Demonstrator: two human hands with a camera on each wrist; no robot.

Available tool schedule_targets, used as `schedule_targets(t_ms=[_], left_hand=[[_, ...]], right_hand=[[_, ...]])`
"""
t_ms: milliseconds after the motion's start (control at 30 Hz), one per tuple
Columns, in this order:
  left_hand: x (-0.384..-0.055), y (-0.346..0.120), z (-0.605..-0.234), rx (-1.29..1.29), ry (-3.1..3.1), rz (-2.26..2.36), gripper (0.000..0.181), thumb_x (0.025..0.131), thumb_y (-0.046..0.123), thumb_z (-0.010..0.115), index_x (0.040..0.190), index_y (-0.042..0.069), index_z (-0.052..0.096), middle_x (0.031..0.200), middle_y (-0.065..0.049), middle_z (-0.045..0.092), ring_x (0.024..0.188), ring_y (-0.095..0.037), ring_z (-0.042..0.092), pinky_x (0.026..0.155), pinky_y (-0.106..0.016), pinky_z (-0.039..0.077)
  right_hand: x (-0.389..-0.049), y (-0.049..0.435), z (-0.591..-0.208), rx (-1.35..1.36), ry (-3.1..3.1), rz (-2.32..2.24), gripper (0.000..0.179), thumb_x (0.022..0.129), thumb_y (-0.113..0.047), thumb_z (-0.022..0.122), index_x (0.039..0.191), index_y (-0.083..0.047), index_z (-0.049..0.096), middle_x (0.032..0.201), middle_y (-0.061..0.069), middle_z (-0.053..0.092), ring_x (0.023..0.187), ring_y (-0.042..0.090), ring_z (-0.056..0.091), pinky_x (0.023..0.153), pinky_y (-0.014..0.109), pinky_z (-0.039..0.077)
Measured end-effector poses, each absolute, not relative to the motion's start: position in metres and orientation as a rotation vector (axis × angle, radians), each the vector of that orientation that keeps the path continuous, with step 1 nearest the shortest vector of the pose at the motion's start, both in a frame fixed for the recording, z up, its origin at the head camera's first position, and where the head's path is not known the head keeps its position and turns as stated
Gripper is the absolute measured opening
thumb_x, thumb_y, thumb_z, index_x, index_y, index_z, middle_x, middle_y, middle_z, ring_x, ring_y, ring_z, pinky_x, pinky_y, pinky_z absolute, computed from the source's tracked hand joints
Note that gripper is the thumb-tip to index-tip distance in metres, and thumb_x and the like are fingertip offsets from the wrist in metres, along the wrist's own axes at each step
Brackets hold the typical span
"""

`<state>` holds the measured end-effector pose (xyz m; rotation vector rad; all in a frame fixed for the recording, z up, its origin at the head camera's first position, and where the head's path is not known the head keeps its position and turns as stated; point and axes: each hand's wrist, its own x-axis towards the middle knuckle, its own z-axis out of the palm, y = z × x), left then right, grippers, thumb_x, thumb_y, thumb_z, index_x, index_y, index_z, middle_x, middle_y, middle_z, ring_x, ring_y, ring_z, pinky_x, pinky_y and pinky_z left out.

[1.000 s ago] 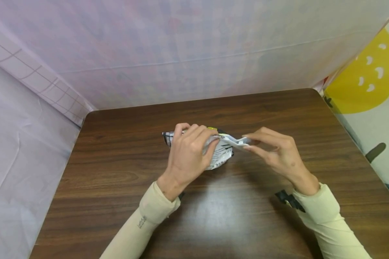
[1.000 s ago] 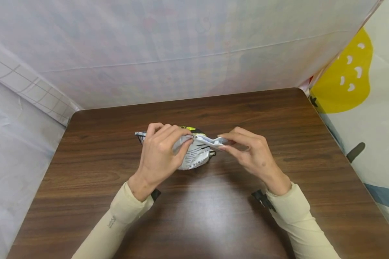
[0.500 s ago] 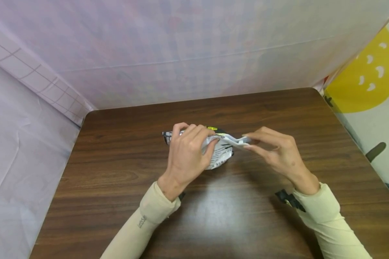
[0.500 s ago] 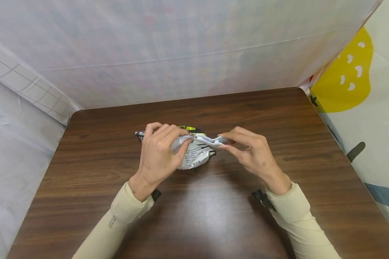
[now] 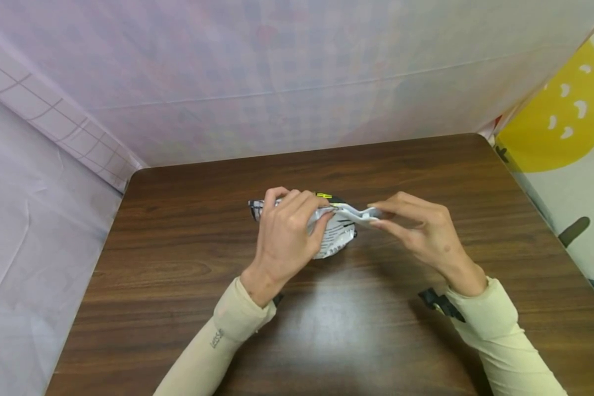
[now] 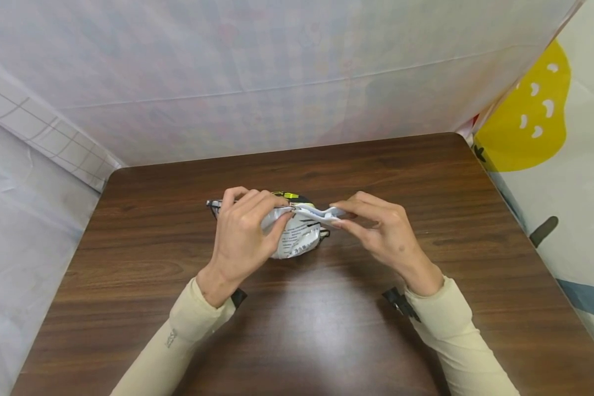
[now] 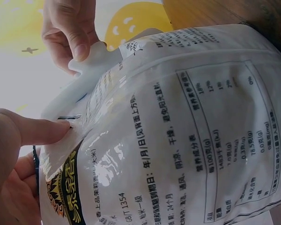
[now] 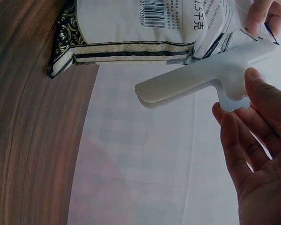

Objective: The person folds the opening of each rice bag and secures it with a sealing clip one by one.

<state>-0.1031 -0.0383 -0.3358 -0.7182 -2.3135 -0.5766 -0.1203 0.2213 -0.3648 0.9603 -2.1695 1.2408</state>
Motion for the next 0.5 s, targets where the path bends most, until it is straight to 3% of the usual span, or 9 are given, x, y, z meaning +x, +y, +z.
schedule_targets(t_ms=[500], left_hand=[[-0.1032,-0.0388,-0.3364,-0.712,-2.312,-0.552,0.013,0.092,0.023,0.081,0.102,0.015,0.077,0.095,0.003,0.079,0.085,-0.013,0.073,0.100,-0.040,0.046]], right_hand=[[-0.1190,0.2188,-0.3630,0.934,-2.177,1.242,0.041,0.068,0.017,0.087,0.104,-0.003,0.081,0.088,0.007,0.077,0.083,0.001,0.066,0.078,0.010,0.052]])
